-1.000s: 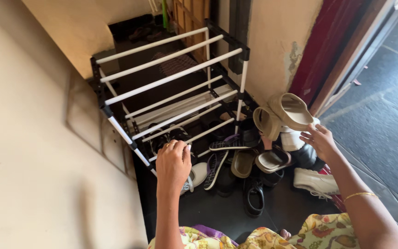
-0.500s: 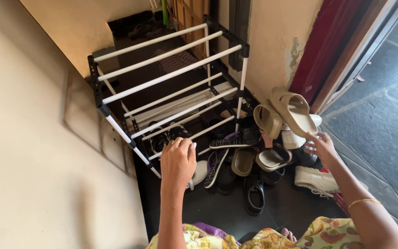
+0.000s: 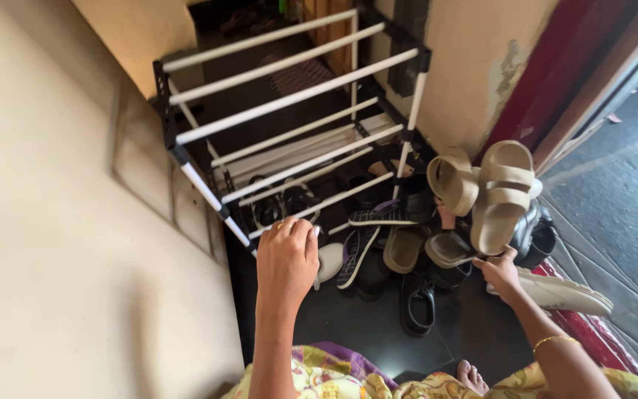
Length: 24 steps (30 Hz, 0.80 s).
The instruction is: The person removes various shoes from a multi-tier shoe rack and places them on the floor. The person handles sneakers, sandals, and boots one at a time, moving them from the rack to the floor.
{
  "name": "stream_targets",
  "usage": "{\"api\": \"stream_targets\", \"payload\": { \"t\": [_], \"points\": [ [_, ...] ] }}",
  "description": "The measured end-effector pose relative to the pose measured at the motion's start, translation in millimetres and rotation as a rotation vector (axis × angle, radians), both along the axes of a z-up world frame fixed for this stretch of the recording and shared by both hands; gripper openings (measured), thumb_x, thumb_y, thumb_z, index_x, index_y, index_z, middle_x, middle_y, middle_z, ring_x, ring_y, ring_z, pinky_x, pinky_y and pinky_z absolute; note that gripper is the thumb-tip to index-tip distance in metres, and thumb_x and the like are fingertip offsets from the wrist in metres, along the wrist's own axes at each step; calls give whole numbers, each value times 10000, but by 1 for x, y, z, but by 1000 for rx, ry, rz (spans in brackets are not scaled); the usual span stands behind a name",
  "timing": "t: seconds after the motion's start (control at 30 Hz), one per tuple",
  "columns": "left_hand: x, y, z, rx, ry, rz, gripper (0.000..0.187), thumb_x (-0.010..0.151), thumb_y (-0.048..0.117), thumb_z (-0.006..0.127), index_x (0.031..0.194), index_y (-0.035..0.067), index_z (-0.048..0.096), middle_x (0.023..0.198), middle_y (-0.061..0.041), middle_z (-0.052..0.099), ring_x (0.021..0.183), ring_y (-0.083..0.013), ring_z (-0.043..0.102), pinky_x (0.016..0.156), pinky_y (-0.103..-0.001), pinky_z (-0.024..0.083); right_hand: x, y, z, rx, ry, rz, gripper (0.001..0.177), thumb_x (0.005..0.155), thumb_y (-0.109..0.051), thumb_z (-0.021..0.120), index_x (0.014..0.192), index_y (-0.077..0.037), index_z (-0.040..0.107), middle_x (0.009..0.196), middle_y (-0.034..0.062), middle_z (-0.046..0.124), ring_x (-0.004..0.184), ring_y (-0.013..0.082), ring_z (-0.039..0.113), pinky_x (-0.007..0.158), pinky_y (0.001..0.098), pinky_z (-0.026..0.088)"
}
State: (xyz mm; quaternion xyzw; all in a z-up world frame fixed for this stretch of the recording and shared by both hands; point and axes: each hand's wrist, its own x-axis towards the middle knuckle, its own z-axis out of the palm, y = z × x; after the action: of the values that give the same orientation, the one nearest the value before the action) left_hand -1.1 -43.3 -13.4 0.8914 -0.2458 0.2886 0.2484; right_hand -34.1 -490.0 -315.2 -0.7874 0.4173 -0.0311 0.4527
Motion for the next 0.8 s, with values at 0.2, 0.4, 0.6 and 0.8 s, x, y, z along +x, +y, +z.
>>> {"api": "stream_targets", "payload": {
  "t": [0.2,0.4,0.6,0.8],
  "points": [
    [-2,16,0,53,-16,38,112,924,142,680,860,51,661,893,-93,692,873,-313,652,797,-448,501,-7,5,-10,-639,-272,164,1092,735,-239,993,1533,-10,283,1479,330,476,1162,490,533,930,519,454],
    [-12,49,5,52,-35,114,111,916,128,666,835,56,644,891,-94,679,864,-303,647,771,-451,487,30,-12,3,263,-562,-23,827,883,23,691,1588,-75,269,1541,116,477,1203,270,570,813,359,488],
    [-22,77,6,69,66,190,131,945,114,663,835,44,653,838,-88,665,803,-287,631,766,-435,497,38,6,1,419,-658,30,810,890,104,542,1623,-161,322,1530,72,483,1226,217,606,836,335,541],
    [-32,96,9,77,30,216,110,936,112,668,848,45,667,835,-80,675,826,-281,649,766,-433,498,64,35,-1,553,-769,142,583,941,124,556,1513,78,451,1456,170,590,1201,240,580,934,317,510]
  ]
}}
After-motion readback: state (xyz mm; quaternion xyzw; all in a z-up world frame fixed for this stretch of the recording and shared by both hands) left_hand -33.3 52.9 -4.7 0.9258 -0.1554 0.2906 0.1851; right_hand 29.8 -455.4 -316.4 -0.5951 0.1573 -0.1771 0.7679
